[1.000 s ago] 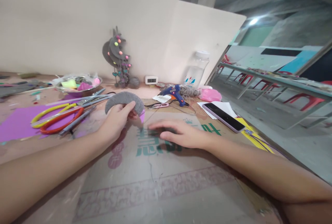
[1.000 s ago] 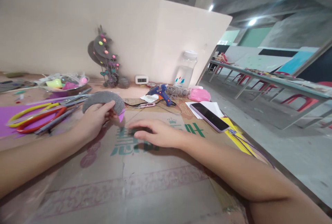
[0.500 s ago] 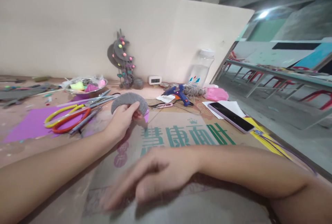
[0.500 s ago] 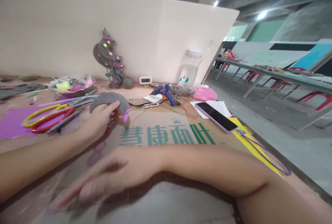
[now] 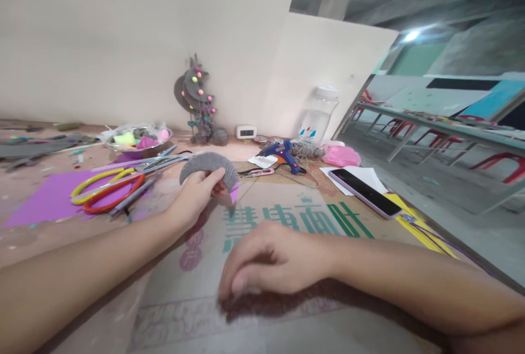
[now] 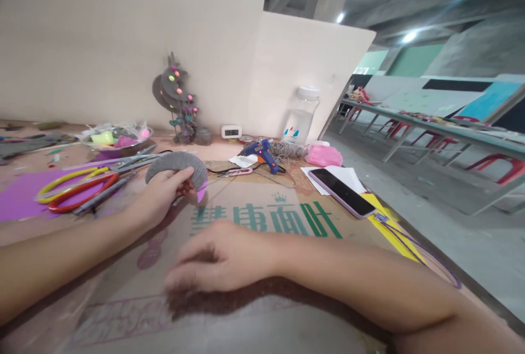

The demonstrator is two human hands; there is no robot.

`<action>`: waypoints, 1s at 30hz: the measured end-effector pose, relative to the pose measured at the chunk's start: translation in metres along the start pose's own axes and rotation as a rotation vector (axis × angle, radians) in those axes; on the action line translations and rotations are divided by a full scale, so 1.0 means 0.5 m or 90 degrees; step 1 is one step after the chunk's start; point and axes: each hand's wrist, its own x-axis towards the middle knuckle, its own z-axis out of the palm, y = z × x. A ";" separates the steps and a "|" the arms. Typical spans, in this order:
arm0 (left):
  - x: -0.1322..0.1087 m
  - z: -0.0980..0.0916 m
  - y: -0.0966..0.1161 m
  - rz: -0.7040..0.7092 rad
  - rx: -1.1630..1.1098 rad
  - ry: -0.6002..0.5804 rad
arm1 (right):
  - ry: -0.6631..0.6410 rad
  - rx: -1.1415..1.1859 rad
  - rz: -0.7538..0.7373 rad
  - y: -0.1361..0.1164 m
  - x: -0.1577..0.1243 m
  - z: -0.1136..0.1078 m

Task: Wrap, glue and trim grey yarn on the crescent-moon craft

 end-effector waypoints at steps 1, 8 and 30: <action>-0.001 0.000 0.001 0.001 0.002 -0.008 | 0.122 -0.014 0.048 0.006 -0.009 -0.012; -0.012 0.004 0.016 0.008 0.066 -0.018 | 0.461 0.070 0.198 0.123 -0.016 -0.069; -0.017 0.009 0.010 0.005 0.093 -0.049 | 0.459 -0.145 0.250 0.125 -0.011 -0.060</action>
